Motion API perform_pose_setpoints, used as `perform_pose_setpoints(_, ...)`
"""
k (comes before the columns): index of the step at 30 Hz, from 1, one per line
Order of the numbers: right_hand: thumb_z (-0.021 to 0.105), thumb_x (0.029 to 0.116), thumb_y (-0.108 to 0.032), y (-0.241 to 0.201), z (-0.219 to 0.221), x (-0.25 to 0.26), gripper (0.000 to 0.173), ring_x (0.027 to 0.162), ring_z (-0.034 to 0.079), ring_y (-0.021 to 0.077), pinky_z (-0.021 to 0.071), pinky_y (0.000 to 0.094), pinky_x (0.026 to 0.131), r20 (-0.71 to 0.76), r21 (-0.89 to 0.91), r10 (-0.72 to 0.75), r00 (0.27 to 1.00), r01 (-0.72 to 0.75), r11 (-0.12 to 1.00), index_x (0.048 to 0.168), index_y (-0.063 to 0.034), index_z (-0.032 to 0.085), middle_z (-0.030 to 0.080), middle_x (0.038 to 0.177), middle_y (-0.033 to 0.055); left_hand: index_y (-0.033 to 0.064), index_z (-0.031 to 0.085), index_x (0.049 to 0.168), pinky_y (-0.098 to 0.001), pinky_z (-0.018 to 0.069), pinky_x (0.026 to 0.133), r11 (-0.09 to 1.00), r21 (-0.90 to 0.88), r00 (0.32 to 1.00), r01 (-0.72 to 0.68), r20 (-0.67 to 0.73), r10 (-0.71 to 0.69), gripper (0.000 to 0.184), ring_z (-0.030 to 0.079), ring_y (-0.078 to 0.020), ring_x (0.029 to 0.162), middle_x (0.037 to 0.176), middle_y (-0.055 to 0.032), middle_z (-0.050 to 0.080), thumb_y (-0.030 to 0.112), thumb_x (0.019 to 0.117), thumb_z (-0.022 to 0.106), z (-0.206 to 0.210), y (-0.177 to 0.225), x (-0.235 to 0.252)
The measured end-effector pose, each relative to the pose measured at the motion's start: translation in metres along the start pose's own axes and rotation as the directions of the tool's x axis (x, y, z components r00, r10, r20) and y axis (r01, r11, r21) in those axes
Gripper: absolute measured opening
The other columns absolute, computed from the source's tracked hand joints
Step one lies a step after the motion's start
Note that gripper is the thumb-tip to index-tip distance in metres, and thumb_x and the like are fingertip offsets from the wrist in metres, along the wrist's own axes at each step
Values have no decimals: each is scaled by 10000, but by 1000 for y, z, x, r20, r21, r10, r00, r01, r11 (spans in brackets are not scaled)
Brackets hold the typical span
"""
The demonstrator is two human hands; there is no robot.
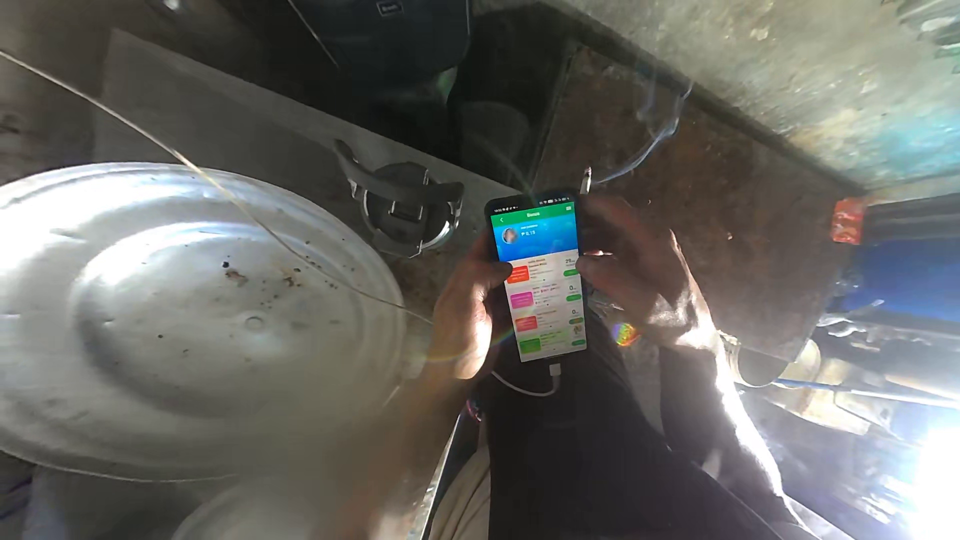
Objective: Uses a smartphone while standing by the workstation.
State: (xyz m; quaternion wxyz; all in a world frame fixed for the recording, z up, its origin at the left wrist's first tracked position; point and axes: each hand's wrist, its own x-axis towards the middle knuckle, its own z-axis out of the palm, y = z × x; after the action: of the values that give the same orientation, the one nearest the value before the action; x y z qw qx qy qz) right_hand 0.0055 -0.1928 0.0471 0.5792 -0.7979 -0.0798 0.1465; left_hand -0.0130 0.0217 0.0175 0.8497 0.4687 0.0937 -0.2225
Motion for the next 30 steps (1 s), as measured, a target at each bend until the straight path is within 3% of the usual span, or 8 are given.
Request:
perform_pose_setpoints(7,622,918,-115,3,3,-1,610,1059,704,174,640,340,866,85,-1,22,996,-22,1000,1503,-66,456,673,1262,72,182,530,1403,-342,605,832,1000,-17,999,9,-35,-10,430,690,-118,1018,1198,-30,679,163,1023,329,-6,-2,-4)
perform_pose_setpoints(10,678,908,-235,10,1,-6,691,1120,677,153,612,351,940,169,-56,44,985,-35,998,1529,-67,425,652,1308,62,190,521,1431,-341,603,841,999,-34,997,9,-75,-11,446,688,-115,1023,1212,-28,679,162,1023,342,-8,-1,-6)
perform_pose_setpoints(13,691,873,-232,14,0,-10,724,1168,648,150,592,357,977,201,-86,24,979,-7,996,1527,-61,432,608,1372,69,199,515,1440,-352,606,857,999,-52,996,4,-94,-9,438,691,-123,1039,1226,-30,679,174,1040,338,-10,1,-6)
perform_pose_setpoints(17,699,833,-154,11,0,-10,748,1186,644,144,590,354,996,226,-76,35,973,-19,997,1528,-78,434,614,1369,54,197,507,1440,-353,604,855,999,-54,996,5,-94,-10,450,689,-123,1040,1233,-32,673,158,1034,319,-9,2,-6)
perform_pose_setpoints(26,744,822,-194,10,2,-12,774,1135,656,106,594,317,955,196,-147,75,978,-46,988,1532,-121,444,625,1347,29,175,516,1439,-349,597,872,1000,-25,995,-14,-104,11,450,685,-125,1045,1241,-38,668,168,1031,326,-8,2,-4)
perform_pose_setpoints(30,709,835,-176,13,2,-11,767,1190,635,141,582,339,989,206,-102,41,978,-20,995,1540,-76,422,598,1386,66,172,510,1452,-359,589,893,999,-42,992,-11,-129,6,454,677,-129,1059,1257,-42,661,161,1034,334,-6,2,-4)
